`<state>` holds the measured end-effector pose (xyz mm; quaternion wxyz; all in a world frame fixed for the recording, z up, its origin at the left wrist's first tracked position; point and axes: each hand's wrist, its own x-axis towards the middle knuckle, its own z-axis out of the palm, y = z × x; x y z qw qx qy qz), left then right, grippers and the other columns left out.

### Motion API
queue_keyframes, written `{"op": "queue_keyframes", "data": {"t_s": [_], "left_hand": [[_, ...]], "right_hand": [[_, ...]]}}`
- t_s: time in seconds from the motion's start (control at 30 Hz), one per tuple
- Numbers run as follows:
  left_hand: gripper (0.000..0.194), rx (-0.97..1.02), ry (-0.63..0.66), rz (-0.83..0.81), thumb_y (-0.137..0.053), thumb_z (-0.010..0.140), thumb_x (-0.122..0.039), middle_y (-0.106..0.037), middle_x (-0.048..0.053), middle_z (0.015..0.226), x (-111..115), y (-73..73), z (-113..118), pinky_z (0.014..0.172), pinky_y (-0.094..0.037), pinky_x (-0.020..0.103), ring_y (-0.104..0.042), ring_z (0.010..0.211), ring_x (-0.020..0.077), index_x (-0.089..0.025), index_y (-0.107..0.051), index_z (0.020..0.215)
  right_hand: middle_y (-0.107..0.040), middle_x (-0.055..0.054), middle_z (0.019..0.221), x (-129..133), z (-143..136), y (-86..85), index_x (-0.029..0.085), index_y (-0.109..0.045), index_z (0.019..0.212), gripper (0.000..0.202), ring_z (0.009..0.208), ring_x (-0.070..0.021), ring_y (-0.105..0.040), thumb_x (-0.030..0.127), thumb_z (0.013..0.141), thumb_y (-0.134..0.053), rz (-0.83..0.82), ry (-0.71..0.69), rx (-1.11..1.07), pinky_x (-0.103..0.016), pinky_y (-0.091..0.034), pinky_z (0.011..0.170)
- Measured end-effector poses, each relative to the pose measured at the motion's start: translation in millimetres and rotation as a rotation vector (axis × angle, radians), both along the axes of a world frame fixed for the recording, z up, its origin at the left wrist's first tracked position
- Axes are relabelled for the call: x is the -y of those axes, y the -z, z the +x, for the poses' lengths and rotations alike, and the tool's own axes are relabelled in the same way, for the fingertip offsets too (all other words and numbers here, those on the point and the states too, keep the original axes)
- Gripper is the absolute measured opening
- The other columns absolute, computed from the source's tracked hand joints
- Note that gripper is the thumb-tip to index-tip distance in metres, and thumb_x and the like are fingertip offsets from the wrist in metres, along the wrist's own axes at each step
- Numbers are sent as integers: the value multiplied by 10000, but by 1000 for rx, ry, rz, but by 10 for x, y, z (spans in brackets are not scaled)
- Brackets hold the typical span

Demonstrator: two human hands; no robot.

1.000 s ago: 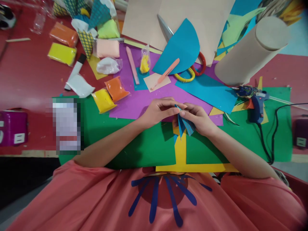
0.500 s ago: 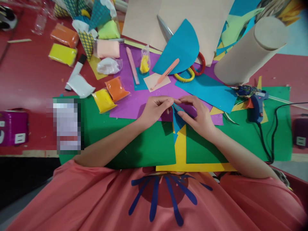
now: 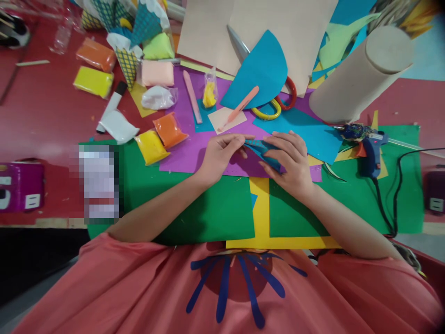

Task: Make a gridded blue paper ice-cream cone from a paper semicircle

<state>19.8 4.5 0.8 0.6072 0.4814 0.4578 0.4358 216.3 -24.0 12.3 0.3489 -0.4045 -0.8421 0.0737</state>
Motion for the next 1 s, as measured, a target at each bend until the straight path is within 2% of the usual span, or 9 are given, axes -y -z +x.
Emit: {"op": "queue_keyframes", "data": {"t_s": [0.17, 0.43, 0.53, 0.7, 0.83, 1.0], "left_hand": [[262, 4, 28, 26, -653, 834, -420, -686, 4, 628, -7, 18, -24, 460, -397, 170, -613, 541, 81, -184, -756, 881], [222, -20, 117, 53, -670, 805, -359, -682, -8, 645, -19, -55, -34, 476, -472, 169, -645, 543, 90, -161, -690, 905], [233, -21, 166, 99, -667, 822, -376, -707, 12, 745, -7, -68, -33, 498, -487, 173, -662, 587, 92, -161, -667, 912], [321, -13, 247, 163, -642, 850, -482, -701, 22, 777, 18, -75, -21, 562, -503, 177, -664, 652, 90, -165, -610, 883], [322, -61, 235, 225, -705, 808, -466, -664, -3, 754, 29, -71, -9, 602, -505, 185, -640, 655, 82, -168, -594, 861], [317, -82, 212, 222, -655, 848, -475, -656, -3, 746, 40, -55, -14, 580, -506, 184, -662, 651, 91, -172, -562, 845]], "right_hand": [[-717, -51, 1157, -92, 87, -14, 250, -649, 866, 64, 1142, -263, -640, 285, 886, -599, -104, 8, -131, -529, -464, 1018], [-741, -26, 1083, -164, 100, -21, 274, -671, 788, 90, 1099, -247, -661, 289, 858, -617, -288, 16, -332, -515, -460, 1038], [-740, -32, 1064, -167, 93, -20, 263, -653, 746, 109, 1076, -245, -666, 296, 846, -623, -323, 66, -377, -501, -479, 1014], [-738, -51, 1041, -174, 104, -6, 227, -613, 733, 146, 1029, -229, -677, 308, 854, -621, -362, 101, -419, -443, -511, 948], [-738, -46, 1012, -176, 106, 14, 225, -610, 746, 117, 1016, -211, -679, 271, 852, -627, -378, 91, -457, -424, -503, 966], [-737, -48, 1010, -170, 107, 12, 222, -604, 729, 150, 1028, -225, -683, 306, 850, -632, -415, 82, -464, -453, -491, 995]]}}
